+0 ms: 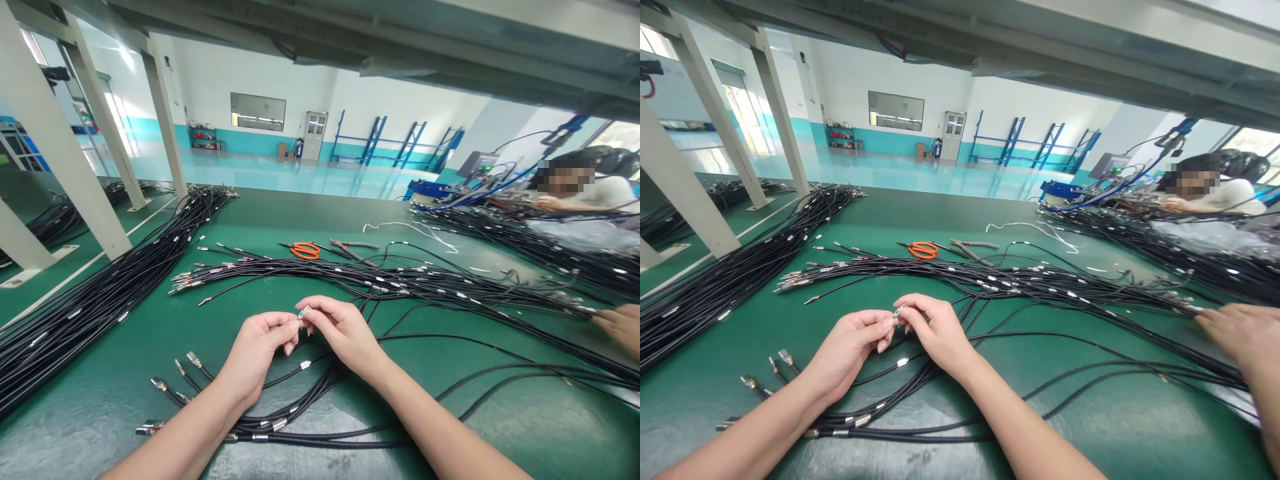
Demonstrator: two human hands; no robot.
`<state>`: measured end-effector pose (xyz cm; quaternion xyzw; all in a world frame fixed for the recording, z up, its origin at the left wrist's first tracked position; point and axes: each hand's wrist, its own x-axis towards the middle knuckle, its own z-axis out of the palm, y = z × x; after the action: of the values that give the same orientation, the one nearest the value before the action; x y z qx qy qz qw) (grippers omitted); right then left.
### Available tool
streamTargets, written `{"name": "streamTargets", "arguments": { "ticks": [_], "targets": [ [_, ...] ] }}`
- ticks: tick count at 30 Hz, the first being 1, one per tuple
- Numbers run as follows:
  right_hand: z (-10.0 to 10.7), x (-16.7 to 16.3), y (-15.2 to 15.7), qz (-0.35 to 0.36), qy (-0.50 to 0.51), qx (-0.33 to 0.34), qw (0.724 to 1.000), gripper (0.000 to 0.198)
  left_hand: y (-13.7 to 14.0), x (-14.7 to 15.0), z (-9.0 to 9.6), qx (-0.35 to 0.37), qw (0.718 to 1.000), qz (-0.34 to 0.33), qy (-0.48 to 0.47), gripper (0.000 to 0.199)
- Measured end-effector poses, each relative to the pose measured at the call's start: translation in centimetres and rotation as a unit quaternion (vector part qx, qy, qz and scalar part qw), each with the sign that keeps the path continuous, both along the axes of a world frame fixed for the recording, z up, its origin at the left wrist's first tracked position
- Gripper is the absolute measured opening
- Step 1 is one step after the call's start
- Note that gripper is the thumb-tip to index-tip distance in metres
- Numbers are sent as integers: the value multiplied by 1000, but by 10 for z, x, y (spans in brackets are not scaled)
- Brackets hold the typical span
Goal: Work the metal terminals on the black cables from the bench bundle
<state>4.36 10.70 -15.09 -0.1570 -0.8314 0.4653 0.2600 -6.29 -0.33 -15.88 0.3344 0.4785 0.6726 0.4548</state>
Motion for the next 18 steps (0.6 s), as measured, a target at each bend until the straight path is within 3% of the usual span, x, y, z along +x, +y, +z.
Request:
{"name": "streamTargets", "arguments": {
  "ticks": [9,13,16,18],
  "targets": [
    [-2,-3,-7,5,21,-70,997,12,2,-2,-4,-12,1000,1,-14,14],
    [1,-2,-8,10,14,-93,995,17,2,-1,-3,7,1000,-6,-10,22],
    [2,0,2,-28,37,-76,996,24,3,0,-2,0,1000,9,-11,23],
    [4,-1,18,-91,39,-24,995,29,3,1,-2,-13,1000,19,-15,24]
  ]
}}
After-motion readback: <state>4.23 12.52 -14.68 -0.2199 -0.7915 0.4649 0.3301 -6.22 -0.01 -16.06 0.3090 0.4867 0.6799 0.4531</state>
